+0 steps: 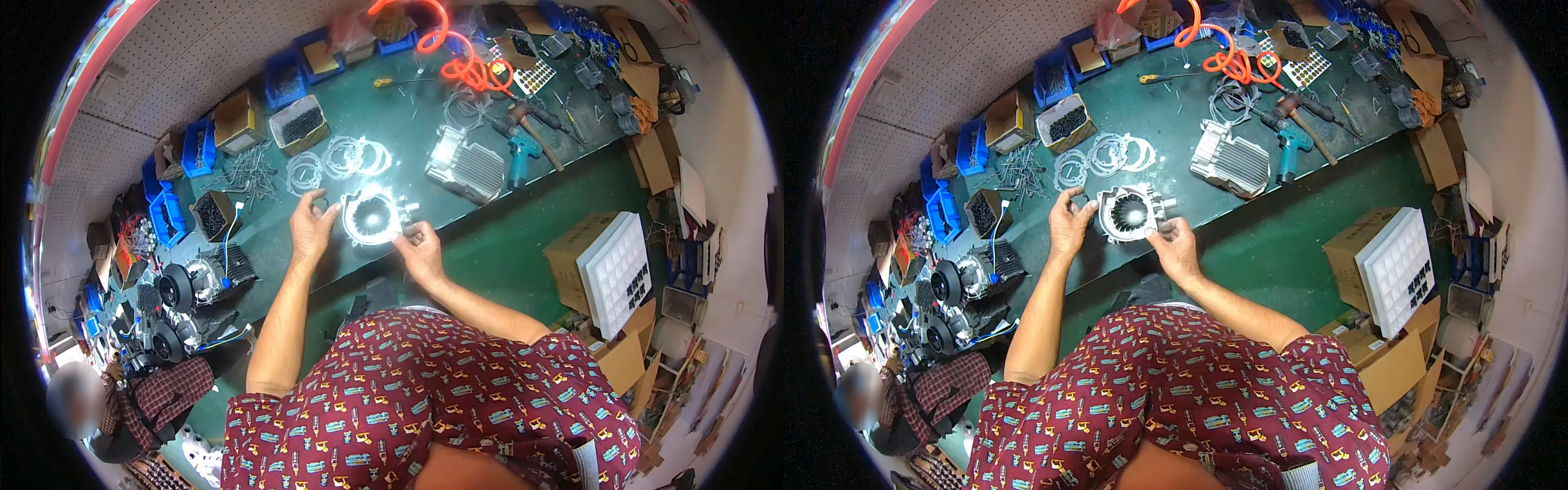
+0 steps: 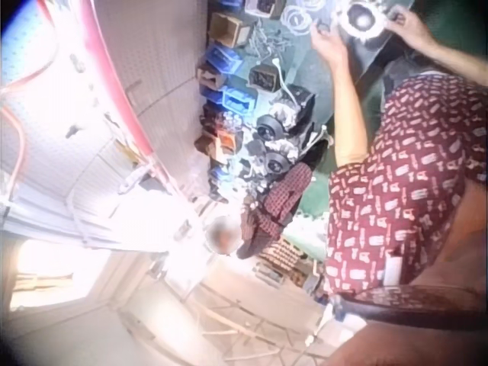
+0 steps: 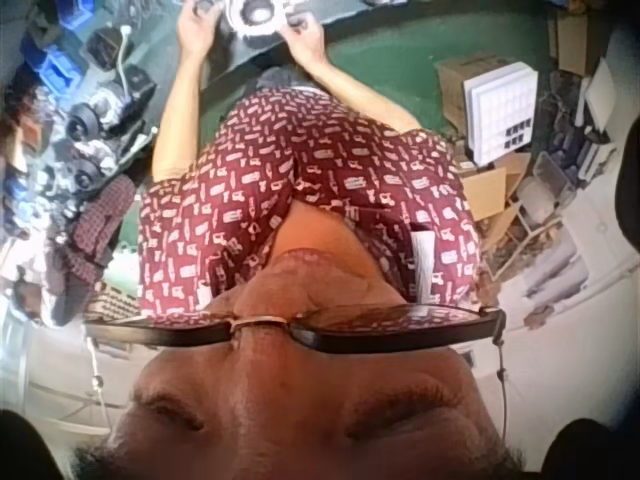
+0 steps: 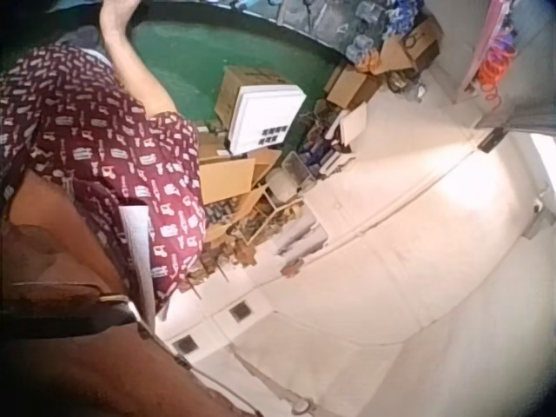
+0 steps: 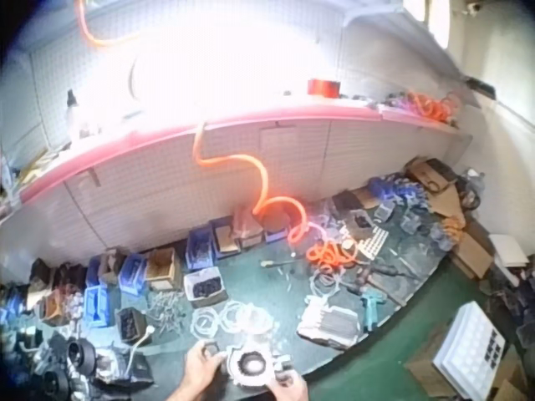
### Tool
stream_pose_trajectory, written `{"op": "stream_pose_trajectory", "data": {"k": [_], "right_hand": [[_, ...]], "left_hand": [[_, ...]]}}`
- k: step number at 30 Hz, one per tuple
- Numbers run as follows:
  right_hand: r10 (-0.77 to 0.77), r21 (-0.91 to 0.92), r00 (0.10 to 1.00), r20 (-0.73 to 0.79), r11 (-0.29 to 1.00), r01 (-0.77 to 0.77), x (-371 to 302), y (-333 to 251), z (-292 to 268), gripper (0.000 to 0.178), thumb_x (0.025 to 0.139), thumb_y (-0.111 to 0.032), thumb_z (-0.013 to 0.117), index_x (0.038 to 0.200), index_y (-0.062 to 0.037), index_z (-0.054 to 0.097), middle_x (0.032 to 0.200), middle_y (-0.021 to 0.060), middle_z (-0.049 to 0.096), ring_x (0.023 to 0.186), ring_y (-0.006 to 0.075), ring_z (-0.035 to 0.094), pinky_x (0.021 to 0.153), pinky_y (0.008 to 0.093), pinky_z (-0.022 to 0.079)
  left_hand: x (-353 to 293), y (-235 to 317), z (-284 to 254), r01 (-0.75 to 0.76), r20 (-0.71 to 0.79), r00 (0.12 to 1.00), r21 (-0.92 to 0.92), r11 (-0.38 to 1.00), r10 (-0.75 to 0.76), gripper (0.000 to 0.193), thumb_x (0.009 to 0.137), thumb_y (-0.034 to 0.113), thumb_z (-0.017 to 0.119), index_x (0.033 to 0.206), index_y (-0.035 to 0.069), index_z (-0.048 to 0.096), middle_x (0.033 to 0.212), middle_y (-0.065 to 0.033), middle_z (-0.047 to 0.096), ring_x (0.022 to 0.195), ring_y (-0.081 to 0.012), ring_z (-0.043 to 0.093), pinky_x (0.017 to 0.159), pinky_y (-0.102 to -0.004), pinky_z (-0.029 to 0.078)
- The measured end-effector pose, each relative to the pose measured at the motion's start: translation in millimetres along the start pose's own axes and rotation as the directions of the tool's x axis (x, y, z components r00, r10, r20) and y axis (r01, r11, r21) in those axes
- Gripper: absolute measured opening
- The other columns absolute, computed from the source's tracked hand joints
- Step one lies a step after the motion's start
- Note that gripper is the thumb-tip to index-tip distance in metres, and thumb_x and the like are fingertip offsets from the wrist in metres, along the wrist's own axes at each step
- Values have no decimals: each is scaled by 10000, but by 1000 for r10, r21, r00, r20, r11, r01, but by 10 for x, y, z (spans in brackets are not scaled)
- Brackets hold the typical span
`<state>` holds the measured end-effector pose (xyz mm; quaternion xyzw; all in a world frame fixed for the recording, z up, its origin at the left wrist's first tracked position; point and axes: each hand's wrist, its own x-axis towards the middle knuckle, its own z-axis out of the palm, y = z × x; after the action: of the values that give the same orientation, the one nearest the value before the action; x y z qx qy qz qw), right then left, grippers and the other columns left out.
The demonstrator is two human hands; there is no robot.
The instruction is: The person assembles small electronic components on a workbench. They use a power drill to fasten screws into a circular metal housing, then attach black cylindrical parts to the assembly. The person also uses a pneumatic tool to clean or adjust the unit before placing it on the table.
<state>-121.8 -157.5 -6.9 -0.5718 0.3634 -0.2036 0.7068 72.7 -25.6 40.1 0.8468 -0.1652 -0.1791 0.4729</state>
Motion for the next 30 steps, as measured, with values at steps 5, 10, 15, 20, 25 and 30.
{"op": "stream_pose_trajectory", "data": {"k": [5, 10, 15, 20, 25, 30], "right_hand": [[61, -25, 998, 33, 998, -60, -20, 9, -38, 300, 862, -155, 763, 1002, 10, 556, 915, 81, 653, 835, 123, 635, 691, 273, 529], [227, 6, 970, 83, 974, -228, -14, -143, -166, 262, 928, -240, 699, 936, 2, 600, 819, 59, 654, 691, 110, 641, 577, 256, 553], [143, 2, 989, 38, 990, -143, 8, -274, -347, 291, 946, -280, 669, 861, -6, 616, 778, 60, 669, 617, 91, 613, 516, 235, 501], [139, 24, 954, 264, 988, -151, 25, -632, -170, 199, 944, -174, 666, 1020, 8, 639, 868, 65, 687, 692, 92, 644, 571, 220, 514], [204, 65, 856, 475, 962, -265, 6, -1025, 105, 377, 931, -199, 681, 1201, 53, 604, 1002, 77, 689, 768, 108, 651, 609, 228, 532], [271, 54, 788, 553, 932, -358, 66, -931, 102, 234, 940, -146, 653, 1109, 16, 639, 914, 32, 672, 730, 80, 619, 578, 205, 509]], "left_hand": [[12, -13, -171, 10, -45, 999, -51, 999, -12, 425, 882, 159, 718, 1267, 36, 587, 718, 21, 522, 642, -89, 489, 585, -277, 439], [-74, -26, -507, 18, -123, 992, -197, 980, -43, 411, 1024, 259, 552, 1326, -19, 547, 775, 13, 532, 653, -49, 466, 575, -222, 402], [-300, 100, -655, 117, -62, 983, -505, 855, -172, 467, 1051, 351, 497, 1308, -33, 567, 661, 36, 480, 532, -46, 419, 475, -205, 347], [-436, 227, -547, 267, 156, 963, -647, 714, -219, 566, 1027, 434, 519, 1287, -67, 563, 627, 21, 500, 496, -55, 423, 445, -213, 326], [-464, 427, -416, 363, 290, 929, -593, 719, -230, 620, 1025, 497, 480, 1252, -71, 582, 646, 6, 523, 501, -58, 439, 434, -207, 353], [-501, 547, -312, 344, 327, 931, -644, 683, -161, 697, 1041, 552, 357, 1375, -47, 483, 794, -45, 623, 565, -78, 514, 489, -205, 455]]}}
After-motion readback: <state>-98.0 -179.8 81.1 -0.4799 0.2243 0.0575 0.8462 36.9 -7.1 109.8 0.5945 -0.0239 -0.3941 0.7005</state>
